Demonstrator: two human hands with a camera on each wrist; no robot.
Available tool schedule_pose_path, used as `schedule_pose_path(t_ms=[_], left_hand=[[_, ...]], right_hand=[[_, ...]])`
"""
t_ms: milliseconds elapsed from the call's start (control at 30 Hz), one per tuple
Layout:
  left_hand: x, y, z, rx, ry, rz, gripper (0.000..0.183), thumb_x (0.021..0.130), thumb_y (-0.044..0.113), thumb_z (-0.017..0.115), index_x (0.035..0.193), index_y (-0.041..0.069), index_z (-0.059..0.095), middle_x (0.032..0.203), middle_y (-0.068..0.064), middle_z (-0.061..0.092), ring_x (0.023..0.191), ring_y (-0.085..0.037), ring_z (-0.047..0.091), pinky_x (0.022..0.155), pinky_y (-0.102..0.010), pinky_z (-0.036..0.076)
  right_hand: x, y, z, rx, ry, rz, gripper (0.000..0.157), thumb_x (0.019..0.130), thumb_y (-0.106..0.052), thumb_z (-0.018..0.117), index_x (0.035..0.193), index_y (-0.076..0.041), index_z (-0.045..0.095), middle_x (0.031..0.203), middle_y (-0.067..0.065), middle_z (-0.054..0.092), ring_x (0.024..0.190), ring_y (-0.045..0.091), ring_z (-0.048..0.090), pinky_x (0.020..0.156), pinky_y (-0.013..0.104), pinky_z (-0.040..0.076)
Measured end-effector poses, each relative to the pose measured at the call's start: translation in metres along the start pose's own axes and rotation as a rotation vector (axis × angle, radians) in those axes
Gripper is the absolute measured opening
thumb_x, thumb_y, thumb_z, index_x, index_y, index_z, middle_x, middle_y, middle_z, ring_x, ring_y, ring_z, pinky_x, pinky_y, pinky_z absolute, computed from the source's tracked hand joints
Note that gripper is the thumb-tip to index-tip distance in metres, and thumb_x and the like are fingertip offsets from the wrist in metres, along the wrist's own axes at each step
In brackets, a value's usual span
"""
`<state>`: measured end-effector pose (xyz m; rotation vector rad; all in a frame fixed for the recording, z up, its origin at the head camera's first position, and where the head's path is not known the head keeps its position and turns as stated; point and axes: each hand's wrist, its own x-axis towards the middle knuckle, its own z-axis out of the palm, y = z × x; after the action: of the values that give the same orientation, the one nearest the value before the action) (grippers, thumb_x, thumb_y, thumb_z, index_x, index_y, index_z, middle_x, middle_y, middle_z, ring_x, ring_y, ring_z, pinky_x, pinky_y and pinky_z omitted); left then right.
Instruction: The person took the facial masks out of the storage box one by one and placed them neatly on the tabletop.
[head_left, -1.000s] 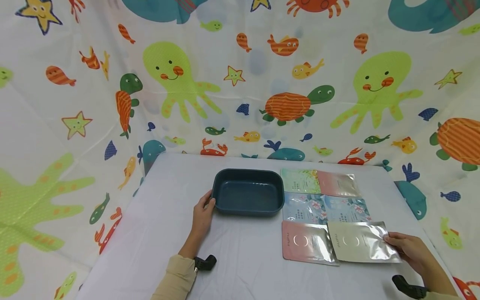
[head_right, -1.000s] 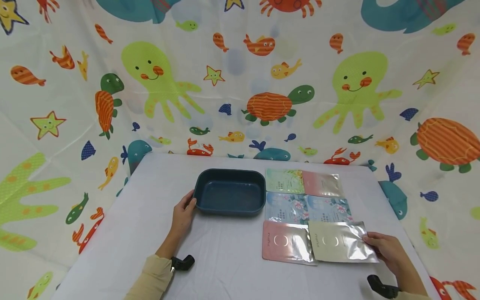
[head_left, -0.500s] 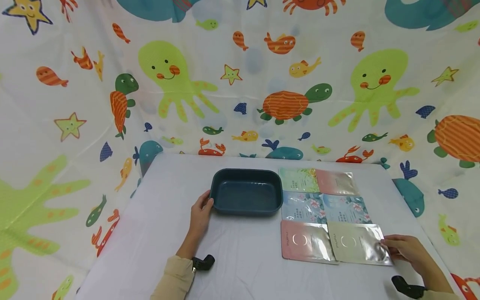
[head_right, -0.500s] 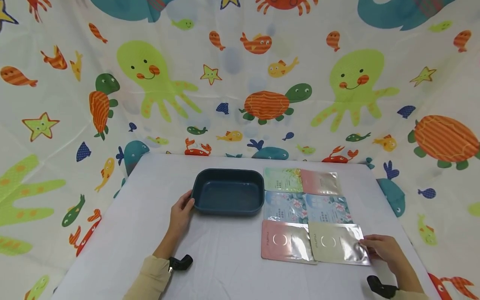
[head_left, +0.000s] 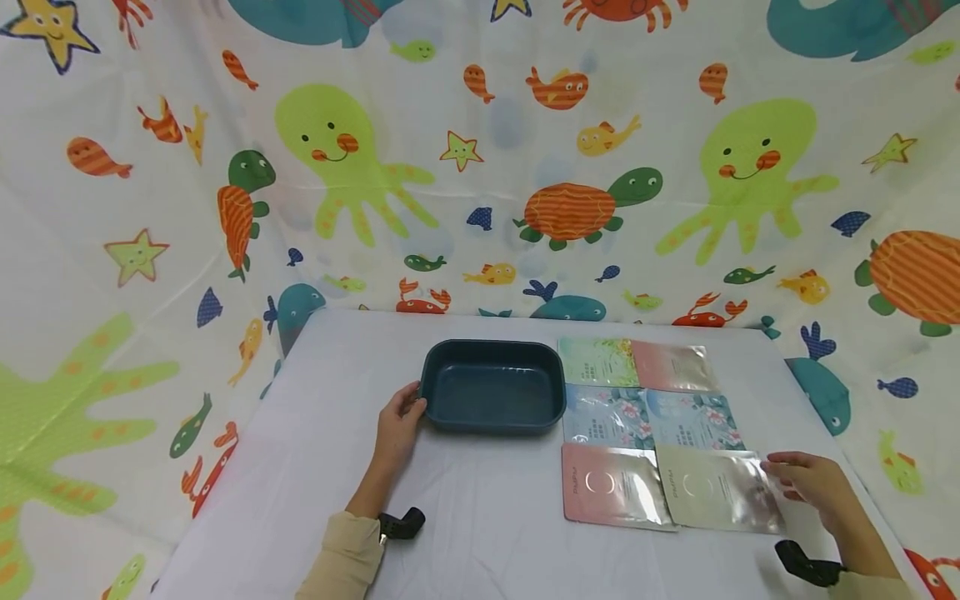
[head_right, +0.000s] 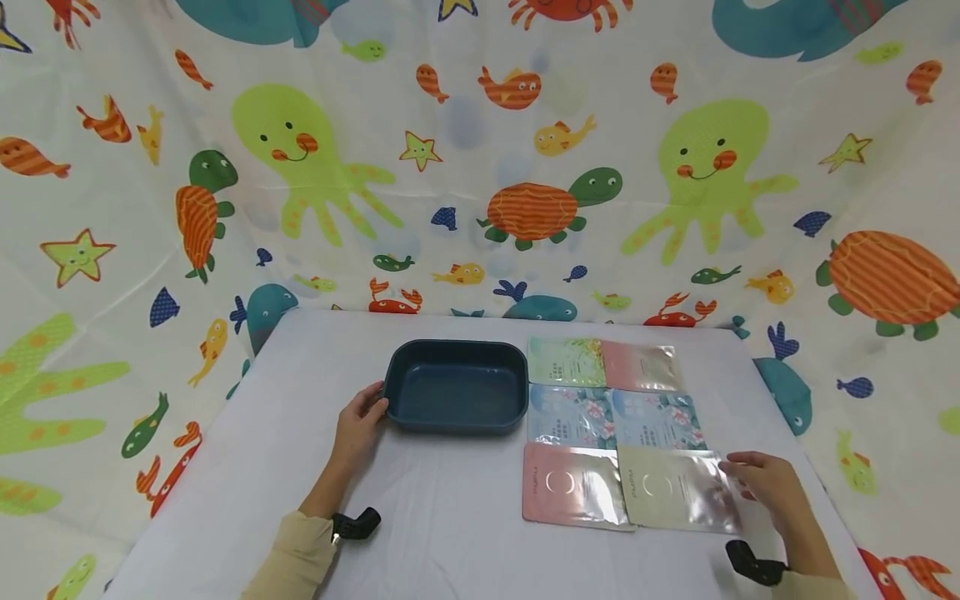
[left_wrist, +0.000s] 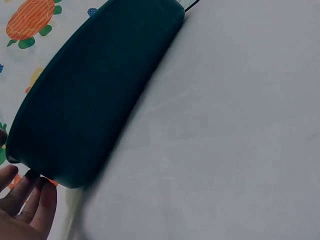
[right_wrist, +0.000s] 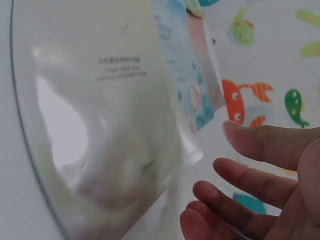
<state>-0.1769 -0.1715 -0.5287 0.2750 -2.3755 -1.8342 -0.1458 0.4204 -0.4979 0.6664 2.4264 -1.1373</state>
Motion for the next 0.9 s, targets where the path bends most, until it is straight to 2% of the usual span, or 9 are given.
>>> schedule_pose_path(t_ms=[67,167,233,333,400,467,600,733,900], left_hand=[[0.007,-0.010,0.000,-0.009,0.002,-0.002,0.043,0.099,0.019,0.054,0.140,0.005,0.050,0.136,-0.018,0.058,0.117,-0.028,0.059,0.085,-0.013,0.049],[0.013,-0.006,-0.007,0.014,0.018,0.012,0.045,0.100,0.022,0.053,0.140,0.003,0.049,0.137,-0.018,0.057,0.116,-0.029,0.060,0.089,-0.022,0.052],[0.019,-0.003,-0.014,0.036,0.045,0.026,0.044,0.100,0.024,0.053,0.139,0.003,0.050,0.137,-0.017,0.058,0.117,-0.030,0.059,0.095,-0.032,0.053],[0.027,0.002,-0.024,0.074,0.095,0.052,0.043,0.101,0.026,0.052,0.137,0.002,0.052,0.137,-0.017,0.058,0.121,-0.031,0.057,0.105,-0.045,0.046],[0.029,0.005,-0.030,0.109,0.125,0.073,0.043,0.100,0.026,0.052,0.135,0.001,0.053,0.137,-0.018,0.057,0.124,-0.033,0.054,0.109,-0.049,0.041],[0.032,0.008,-0.034,0.141,0.153,0.088,0.043,0.100,0.026,0.051,0.135,0.001,0.053,0.138,-0.020,0.055,0.128,-0.035,0.051,0.111,-0.053,0.037],[0.037,0.015,-0.040,0.225,0.189,0.088,0.046,0.100,0.032,0.050,0.136,0.003,0.052,0.140,-0.021,0.051,0.131,-0.036,0.046,0.112,-0.055,0.034],[0.042,0.022,-0.042,0.307,0.185,0.083,0.052,0.101,0.040,0.047,0.139,0.005,0.051,0.145,-0.019,0.047,0.136,-0.036,0.042,0.114,-0.054,0.033],[0.045,0.034,-0.038,0.441,0.192,0.126,0.059,0.099,0.049,0.045,0.140,0.005,0.050,0.149,-0.018,0.045,0.141,-0.036,0.037,0.116,-0.054,0.029]], right_hand=[[-0.005,-0.012,0.000,-0.046,-0.004,-0.049,0.071,0.090,-0.037,0.066,0.133,0.014,0.043,0.139,0.039,0.040,0.111,0.049,0.052,0.083,0.046,0.057],[-0.011,-0.028,0.001,-0.113,0.001,-0.144,0.072,0.095,-0.041,0.058,0.137,0.014,0.038,0.141,0.040,0.037,0.116,0.053,0.047,0.092,0.057,0.051],[-0.013,-0.038,0.003,-0.209,0.044,-0.214,0.071,0.097,-0.044,0.053,0.136,0.013,0.039,0.138,0.042,0.037,0.115,0.054,0.045,0.091,0.061,0.049],[-0.014,-0.050,0.008,-0.359,0.136,-0.333,0.067,0.098,-0.044,0.050,0.134,0.012,0.043,0.133,0.044,0.037,0.115,0.058,0.040,0.090,0.068,0.045],[-0.013,-0.056,0.012,-0.445,0.201,-0.397,0.064,0.098,-0.043,0.051,0.131,0.011,0.046,0.131,0.045,0.037,0.116,0.060,0.036,0.089,0.072,0.042],[-0.012,-0.062,0.016,-0.459,0.222,-0.439,0.063,0.098,-0.042,0.052,0.132,0.010,0.047,0.133,0.044,0.035,0.119,0.062,0.033,0.091,0.075,0.038],[-0.010,-0.071,0.022,-0.464,0.207,-0.473,0.069,0.099,-0.048,0.047,0.136,0.010,0.044,0.137,0.044,0.034,0.122,0.062,0.031,0.093,0.076,0.036],[-0.009,-0.084,0.026,-0.459,0.207,-0.478,0.075,0.099,-0.053,0.043,0.138,0.011,0.040,0.138,0.043,0.032,0.123,0.062,0.030,0.095,0.075,0.035],[-0.007,-0.101,0.034,-0.449,0.243,-0.464,0.086,0.096,-0.060,0.042,0.141,0.013,0.035,0.141,0.043,0.030,0.127,0.062,0.029,0.096,0.075,0.034]])
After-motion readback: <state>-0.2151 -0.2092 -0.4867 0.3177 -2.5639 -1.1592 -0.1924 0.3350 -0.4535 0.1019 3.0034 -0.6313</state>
